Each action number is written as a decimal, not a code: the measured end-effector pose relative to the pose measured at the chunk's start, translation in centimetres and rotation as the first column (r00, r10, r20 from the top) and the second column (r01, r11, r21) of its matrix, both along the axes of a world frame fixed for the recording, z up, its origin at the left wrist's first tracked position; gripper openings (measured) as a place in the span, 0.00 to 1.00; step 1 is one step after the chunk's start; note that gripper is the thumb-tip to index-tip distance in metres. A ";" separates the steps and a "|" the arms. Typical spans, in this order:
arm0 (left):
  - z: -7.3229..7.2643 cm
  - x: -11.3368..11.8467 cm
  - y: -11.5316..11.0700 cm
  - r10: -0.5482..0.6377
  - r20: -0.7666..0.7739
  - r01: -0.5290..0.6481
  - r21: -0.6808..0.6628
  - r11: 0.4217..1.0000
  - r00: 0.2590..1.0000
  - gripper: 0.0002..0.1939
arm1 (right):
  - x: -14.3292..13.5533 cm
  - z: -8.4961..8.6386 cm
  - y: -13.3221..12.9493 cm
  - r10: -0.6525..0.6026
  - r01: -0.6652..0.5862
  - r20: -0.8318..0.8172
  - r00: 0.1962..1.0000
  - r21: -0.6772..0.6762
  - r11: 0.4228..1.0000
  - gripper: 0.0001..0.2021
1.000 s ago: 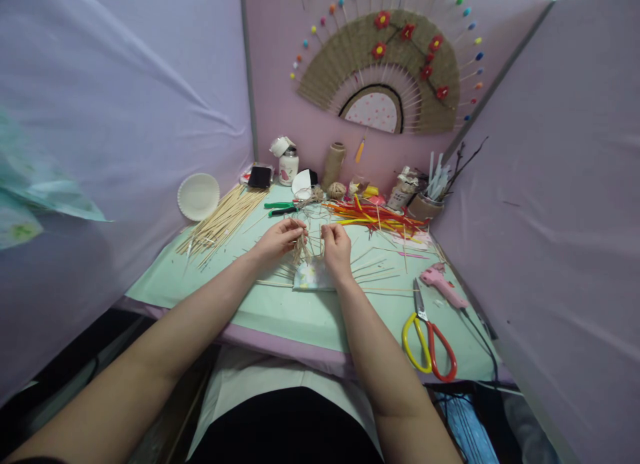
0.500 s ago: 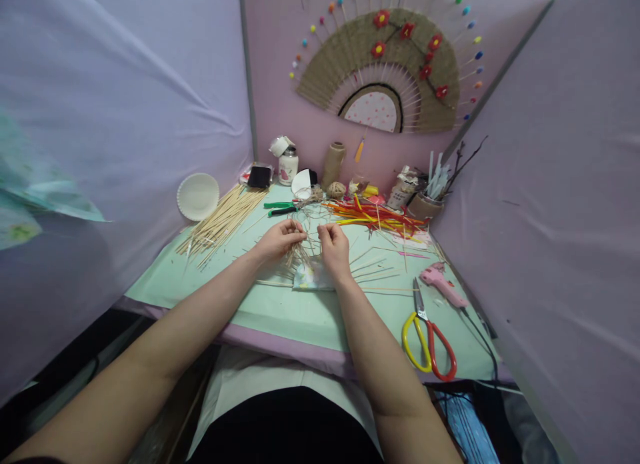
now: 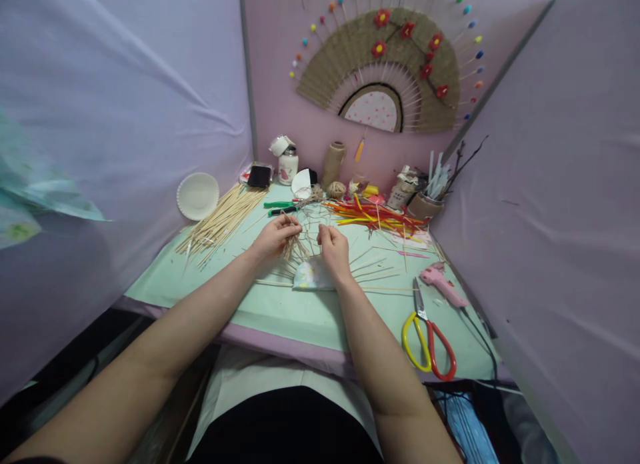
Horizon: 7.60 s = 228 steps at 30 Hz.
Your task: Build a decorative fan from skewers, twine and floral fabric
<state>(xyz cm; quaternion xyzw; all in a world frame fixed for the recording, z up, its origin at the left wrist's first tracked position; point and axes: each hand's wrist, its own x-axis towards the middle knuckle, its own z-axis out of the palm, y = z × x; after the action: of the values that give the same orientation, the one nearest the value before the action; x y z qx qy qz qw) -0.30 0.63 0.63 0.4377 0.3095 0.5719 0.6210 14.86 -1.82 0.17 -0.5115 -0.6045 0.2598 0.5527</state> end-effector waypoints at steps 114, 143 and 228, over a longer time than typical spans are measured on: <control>-0.8 0.1 -0.1 -0.247 -0.183 0.236 -0.083 0.968 0.952 0.11 | 0.3 0.0 0.4 0.120 -0.122 -0.042 0.992 -0.033 0.992 0.23; -0.8 -0.1 0.1 0.015 -0.195 -0.017 -0.009 1.000 0.981 0.16 | 0.2 -0.6 0.7 0.100 -0.101 -0.150 0.984 0.001 0.995 0.08; -0.6 0.0 -0.3 0.079 -0.429 0.014 0.209 0.978 0.900 0.12 | -0.3 -0.2 0.2 0.103 -0.106 -0.151 0.983 -0.011 0.994 0.09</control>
<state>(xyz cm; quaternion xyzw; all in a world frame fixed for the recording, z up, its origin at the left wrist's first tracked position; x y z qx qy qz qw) -0.29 0.31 0.03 0.6111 0.3865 0.4990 0.4778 14.59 -1.66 0.01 -0.4631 -0.5847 0.3322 0.5774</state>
